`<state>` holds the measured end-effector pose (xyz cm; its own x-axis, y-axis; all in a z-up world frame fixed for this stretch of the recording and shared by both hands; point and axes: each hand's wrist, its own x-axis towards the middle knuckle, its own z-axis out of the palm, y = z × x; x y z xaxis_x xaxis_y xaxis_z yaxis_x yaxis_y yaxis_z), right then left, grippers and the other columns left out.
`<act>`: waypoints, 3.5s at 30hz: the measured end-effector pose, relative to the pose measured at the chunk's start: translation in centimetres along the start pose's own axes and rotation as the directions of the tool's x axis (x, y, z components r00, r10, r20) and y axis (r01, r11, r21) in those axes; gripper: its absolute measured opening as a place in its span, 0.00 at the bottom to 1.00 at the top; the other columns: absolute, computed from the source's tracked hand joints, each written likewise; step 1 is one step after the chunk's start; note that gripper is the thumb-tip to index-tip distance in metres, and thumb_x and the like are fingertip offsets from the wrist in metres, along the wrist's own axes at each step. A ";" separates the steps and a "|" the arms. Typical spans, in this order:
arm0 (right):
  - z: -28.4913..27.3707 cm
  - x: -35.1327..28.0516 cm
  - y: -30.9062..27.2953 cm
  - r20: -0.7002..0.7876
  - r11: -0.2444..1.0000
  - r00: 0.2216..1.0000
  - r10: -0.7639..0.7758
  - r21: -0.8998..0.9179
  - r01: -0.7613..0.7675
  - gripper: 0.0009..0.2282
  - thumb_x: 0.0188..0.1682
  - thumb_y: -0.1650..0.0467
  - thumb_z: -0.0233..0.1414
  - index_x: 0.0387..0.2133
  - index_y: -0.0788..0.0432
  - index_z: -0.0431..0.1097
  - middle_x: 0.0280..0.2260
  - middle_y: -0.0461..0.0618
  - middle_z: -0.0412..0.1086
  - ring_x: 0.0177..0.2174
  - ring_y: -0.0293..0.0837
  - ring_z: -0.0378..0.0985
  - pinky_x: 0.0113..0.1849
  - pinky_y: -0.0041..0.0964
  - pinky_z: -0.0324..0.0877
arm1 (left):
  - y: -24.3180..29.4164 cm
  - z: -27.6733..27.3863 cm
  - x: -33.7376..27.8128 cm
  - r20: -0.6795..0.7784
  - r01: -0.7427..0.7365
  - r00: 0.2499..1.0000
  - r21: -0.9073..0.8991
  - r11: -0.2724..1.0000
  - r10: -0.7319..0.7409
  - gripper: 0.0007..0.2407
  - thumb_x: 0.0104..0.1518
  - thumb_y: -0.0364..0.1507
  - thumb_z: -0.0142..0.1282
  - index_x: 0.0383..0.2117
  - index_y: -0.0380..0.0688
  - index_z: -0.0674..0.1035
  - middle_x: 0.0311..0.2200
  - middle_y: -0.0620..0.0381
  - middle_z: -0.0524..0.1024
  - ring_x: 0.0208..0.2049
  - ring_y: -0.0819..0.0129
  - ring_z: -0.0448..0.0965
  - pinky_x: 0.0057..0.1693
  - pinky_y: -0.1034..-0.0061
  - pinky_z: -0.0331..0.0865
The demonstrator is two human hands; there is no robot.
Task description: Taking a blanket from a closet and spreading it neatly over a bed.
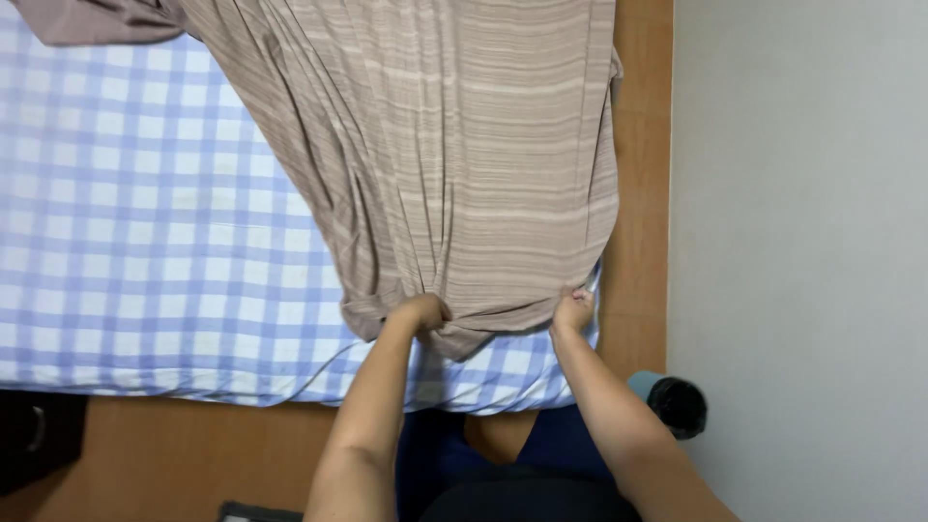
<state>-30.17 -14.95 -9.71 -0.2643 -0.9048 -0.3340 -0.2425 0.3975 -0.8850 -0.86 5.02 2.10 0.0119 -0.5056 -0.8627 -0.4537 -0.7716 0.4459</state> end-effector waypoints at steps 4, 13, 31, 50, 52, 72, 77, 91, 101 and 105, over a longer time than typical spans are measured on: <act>-3.4 -4.3 1.1 -0.070 0.963 0.987 -0.145 -0.239 0.124 0.08 0.42 0.74 0.59 0.26 0.59 0.64 0.25 0.48 0.66 0.28 0.46 0.70 0.36 0.41 0.68 | -3.2 1.7 -3.7 -0.231 -0.131 0.958 0.163 0.978 0.167 0.15 0.52 0.27 0.61 0.47 0.53 0.84 0.43 0.50 0.83 0.44 0.56 0.84 0.50 0.66 0.76; -0.8 -15.5 -10.7 0.518 0.802 0.722 0.459 -0.590 -0.087 0.09 0.46 0.70 0.56 0.21 0.63 0.70 0.18 0.53 0.69 0.16 0.45 0.72 0.18 0.40 0.67 | -4.9 2.5 -15.3 -0.708 -0.499 0.632 -0.063 0.864 0.314 0.11 0.58 0.30 0.56 0.45 0.46 0.84 0.40 0.43 0.82 0.43 0.47 0.82 0.51 0.62 0.73; 13.5 -28.6 -13.9 0.865 0.911 0.299 0.403 -0.411 -0.036 0.07 0.53 0.68 0.54 0.27 0.57 0.68 0.22 0.45 0.69 0.19 0.38 0.70 0.22 0.33 0.69 | -7.4 -4.2 -30.7 -0.934 -0.549 0.357 -0.190 0.814 0.023 0.07 0.56 0.28 0.58 0.37 0.42 0.85 0.29 0.49 0.83 0.30 0.63 0.83 0.40 0.71 0.75; 33.8 -43.0 -11.0 0.725 0.669 0.689 -0.020 -0.503 0.548 0.16 0.44 0.67 0.59 0.44 0.62 0.78 0.44 0.62 0.76 0.45 0.54 0.79 0.47 0.43 0.72 | -32.5 -23.8 -29.5 -0.635 -0.575 0.726 -0.350 0.739 0.264 0.07 0.59 0.28 0.56 0.38 0.39 0.83 0.25 0.58 0.80 0.29 0.74 0.79 0.39 0.77 0.73; 35.8 -41.5 -11.0 0.721 0.646 0.692 -0.024 -0.517 0.561 0.17 0.44 0.66 0.59 0.45 0.62 0.78 0.45 0.63 0.76 0.46 0.55 0.79 0.48 0.43 0.72 | -33.5 -25.1 -29.3 -0.674 -0.575 0.702 -0.344 0.743 0.231 0.08 0.59 0.28 0.56 0.40 0.40 0.83 0.26 0.59 0.80 0.29 0.75 0.79 0.39 0.78 0.73; 34.2 -49.0 -17.1 0.934 0.965 0.355 0.035 0.061 -0.255 0.06 0.51 0.80 0.52 0.38 0.59 0.71 0.28 0.39 0.70 0.28 0.31 0.71 0.33 0.24 0.69 | -37.8 -23.8 -11.7 -0.707 -0.620 0.692 -0.687 0.379 -0.148 0.20 0.65 0.41 0.48 0.58 0.43 0.76 0.38 0.57 0.79 0.31 0.73 0.75 0.36 0.77 0.70; 28.3 -49.9 -16.5 0.949 0.977 -0.311 0.045 -0.106 -0.182 0.04 0.52 0.79 0.55 0.37 0.60 0.72 0.29 0.39 0.68 0.29 0.30 0.66 0.33 0.24 0.64 | -39.0 -30.2 -12.2 -0.631 -0.613 0.774 -0.728 -0.308 -0.049 0.17 0.68 0.32 0.44 0.57 0.34 0.74 0.51 0.55 0.80 0.50 0.70 0.80 0.56 0.79 0.71; 40.4 -69.7 -20.4 0.802 0.484 0.250 -0.542 0.055 0.873 0.17 0.47 0.67 0.59 0.46 0.66 0.73 0.42 0.67 0.75 0.43 0.62 0.77 0.45 0.50 0.72 | -46.9 -21.6 -32.8 -0.945 -0.501 0.033 0.267 0.824 0.326 0.01 0.54 0.22 0.49 0.26 0.38 0.73 0.28 0.43 0.74 0.37 0.43 0.73 0.46 0.51 0.63; 49.6 -76.2 -18.9 0.875 0.713 0.356 -0.329 -0.018 0.701 0.05 0.55 0.71 0.53 0.37 0.63 0.75 0.32 0.49 0.77 0.33 0.39 0.76 0.38 0.35 0.72 | -61.0 -25.0 -26.6 -0.814 -0.794 0.580 -0.571 0.208 -0.017 0.19 0.71 0.41 0.42 0.48 0.39 0.80 0.39 0.53 0.81 0.40 0.70 0.78 0.52 0.73 0.72; 46.6 -83.8 -24.2 0.883 0.922 0.467 -0.055 -0.134 0.363 0.05 0.58 0.71 0.53 0.39 0.60 0.74 0.28 0.41 0.70 0.27 0.36 0.66 0.30 0.33 0.65 | -56.3 -33.0 -29.0 -0.444 -0.410 0.890 -0.879 -0.243 0.103 0.15 0.70 0.41 0.41 0.51 0.48 0.76 0.47 0.62 0.77 0.46 0.70 0.78 0.55 0.68 0.72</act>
<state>41.34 44.13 24.56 0.7141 -0.5789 -0.3936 -0.4447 0.0590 -0.8937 53.73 50.39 9.86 0.3594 -0.7007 -0.6163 0.8887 0.0555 0.4551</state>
